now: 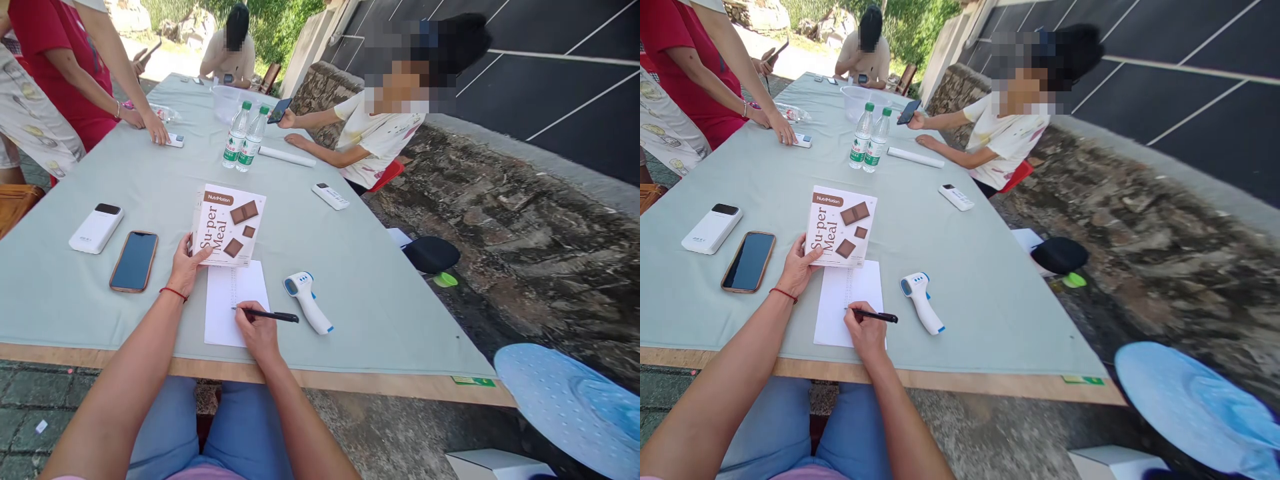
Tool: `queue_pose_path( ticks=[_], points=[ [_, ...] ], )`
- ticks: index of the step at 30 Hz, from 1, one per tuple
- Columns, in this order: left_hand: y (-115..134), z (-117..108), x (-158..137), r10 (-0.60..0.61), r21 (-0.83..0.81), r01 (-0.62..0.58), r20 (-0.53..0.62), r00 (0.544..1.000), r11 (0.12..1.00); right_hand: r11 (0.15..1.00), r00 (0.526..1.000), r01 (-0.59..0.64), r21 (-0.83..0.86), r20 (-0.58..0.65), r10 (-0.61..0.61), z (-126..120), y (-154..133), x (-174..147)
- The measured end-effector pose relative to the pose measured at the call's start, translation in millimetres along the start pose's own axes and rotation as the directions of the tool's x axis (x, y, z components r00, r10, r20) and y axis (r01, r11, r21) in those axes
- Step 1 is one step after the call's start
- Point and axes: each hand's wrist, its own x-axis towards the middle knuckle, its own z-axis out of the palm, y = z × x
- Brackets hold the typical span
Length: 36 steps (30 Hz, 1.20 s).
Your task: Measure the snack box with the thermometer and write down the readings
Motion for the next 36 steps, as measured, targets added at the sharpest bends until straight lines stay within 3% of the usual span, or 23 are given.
queue_pose_path(
  ticks=[36],
  points=[
    [-0.1, -0.2, 0.6, 0.001, -0.001, 0.000, 0.036, 0.999, 1.000, 1.000, 1.000, 0.013, -0.001, -0.012, -0.013, 0.0, 3.3, 0.3]
  ],
)
